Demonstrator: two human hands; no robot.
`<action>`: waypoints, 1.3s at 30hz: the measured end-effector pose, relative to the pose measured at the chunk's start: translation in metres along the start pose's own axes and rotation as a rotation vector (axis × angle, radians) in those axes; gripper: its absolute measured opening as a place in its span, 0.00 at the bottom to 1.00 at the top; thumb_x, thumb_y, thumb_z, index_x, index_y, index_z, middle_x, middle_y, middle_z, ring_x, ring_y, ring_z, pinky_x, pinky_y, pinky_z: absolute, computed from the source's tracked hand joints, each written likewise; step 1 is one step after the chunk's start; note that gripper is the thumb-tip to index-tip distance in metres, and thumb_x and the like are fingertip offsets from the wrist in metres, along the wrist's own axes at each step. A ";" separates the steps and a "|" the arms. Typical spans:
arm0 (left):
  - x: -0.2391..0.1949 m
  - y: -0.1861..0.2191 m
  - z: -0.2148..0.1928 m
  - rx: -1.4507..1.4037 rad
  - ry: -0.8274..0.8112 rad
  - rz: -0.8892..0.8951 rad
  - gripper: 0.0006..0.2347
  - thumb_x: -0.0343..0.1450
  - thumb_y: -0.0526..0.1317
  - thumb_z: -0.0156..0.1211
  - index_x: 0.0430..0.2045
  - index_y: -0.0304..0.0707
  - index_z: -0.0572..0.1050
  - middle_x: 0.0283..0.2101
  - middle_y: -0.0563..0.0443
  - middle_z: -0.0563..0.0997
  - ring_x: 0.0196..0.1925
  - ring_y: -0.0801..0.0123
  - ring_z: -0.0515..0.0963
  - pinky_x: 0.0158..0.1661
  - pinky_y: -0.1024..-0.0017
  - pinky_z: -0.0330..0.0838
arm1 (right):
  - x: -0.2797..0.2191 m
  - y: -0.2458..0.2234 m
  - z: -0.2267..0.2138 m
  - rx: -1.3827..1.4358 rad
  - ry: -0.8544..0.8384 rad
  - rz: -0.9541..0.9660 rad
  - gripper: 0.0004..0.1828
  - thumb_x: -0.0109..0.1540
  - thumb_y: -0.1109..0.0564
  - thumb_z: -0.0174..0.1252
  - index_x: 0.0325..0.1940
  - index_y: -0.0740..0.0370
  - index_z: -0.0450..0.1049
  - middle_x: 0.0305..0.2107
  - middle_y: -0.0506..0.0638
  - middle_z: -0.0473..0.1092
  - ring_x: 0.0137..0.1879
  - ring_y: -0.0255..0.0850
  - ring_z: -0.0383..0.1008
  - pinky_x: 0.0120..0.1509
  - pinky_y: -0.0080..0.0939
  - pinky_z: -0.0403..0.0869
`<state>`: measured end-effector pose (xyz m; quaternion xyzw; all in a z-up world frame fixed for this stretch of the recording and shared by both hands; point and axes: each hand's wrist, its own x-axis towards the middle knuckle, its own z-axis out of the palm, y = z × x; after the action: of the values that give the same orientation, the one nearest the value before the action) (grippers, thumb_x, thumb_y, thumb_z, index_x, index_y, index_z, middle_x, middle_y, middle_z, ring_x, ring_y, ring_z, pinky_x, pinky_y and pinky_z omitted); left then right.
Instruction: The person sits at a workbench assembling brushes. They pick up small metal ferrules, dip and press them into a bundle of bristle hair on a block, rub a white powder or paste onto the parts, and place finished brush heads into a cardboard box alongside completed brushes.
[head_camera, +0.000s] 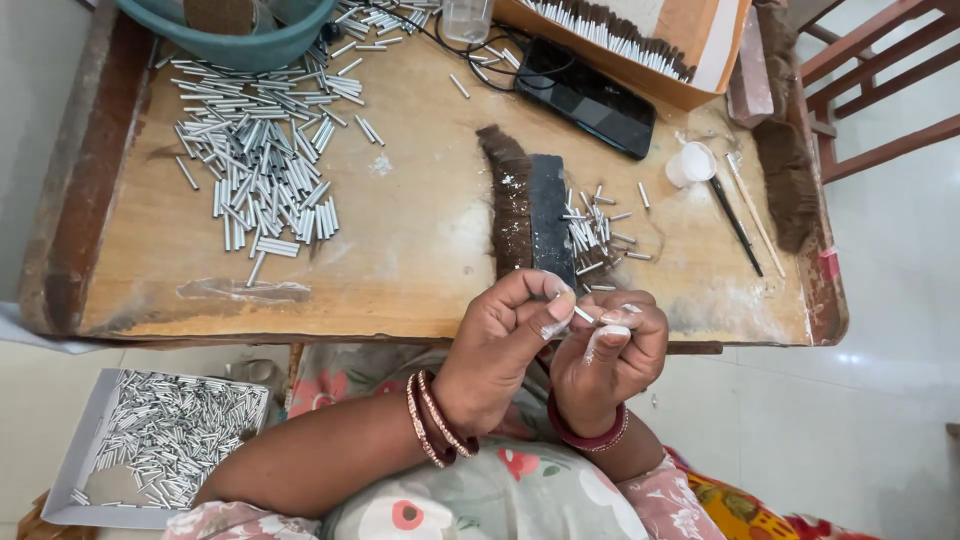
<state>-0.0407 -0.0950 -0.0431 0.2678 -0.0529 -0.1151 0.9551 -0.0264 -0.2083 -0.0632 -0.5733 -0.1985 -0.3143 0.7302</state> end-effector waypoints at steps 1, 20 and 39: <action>-0.002 -0.001 0.001 -0.009 0.010 -0.012 0.05 0.78 0.35 0.58 0.44 0.33 0.73 0.42 0.49 0.84 0.46 0.77 0.80 0.51 0.76 0.72 | 0.000 0.000 0.001 -0.002 0.022 -0.035 0.17 0.72 0.48 0.60 0.46 0.61 0.63 0.37 0.49 0.64 0.38 0.33 0.66 0.44 0.30 0.68; -0.029 0.006 0.014 0.193 -0.026 0.058 0.06 0.78 0.33 0.59 0.45 0.29 0.73 0.41 0.49 0.82 0.41 0.80 0.75 0.43 0.78 0.69 | 0.038 -0.070 -0.016 -0.774 -0.383 -0.458 0.08 0.65 0.63 0.65 0.44 0.63 0.71 0.35 0.52 0.72 0.34 0.42 0.73 0.38 0.42 0.70; -0.030 -0.002 0.003 0.231 0.007 0.185 0.06 0.77 0.32 0.61 0.44 0.27 0.75 0.52 0.39 0.83 0.50 0.76 0.80 0.54 0.72 0.76 | 0.017 -0.043 -0.037 -0.437 -0.302 -0.076 0.09 0.58 0.71 0.69 0.38 0.66 0.77 0.34 0.59 0.77 0.36 0.40 0.81 0.36 0.31 0.79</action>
<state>-0.0710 -0.0910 -0.0429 0.3704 -0.0867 -0.0187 0.9246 -0.0462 -0.2542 -0.0306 -0.7499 -0.2538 -0.2880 0.5388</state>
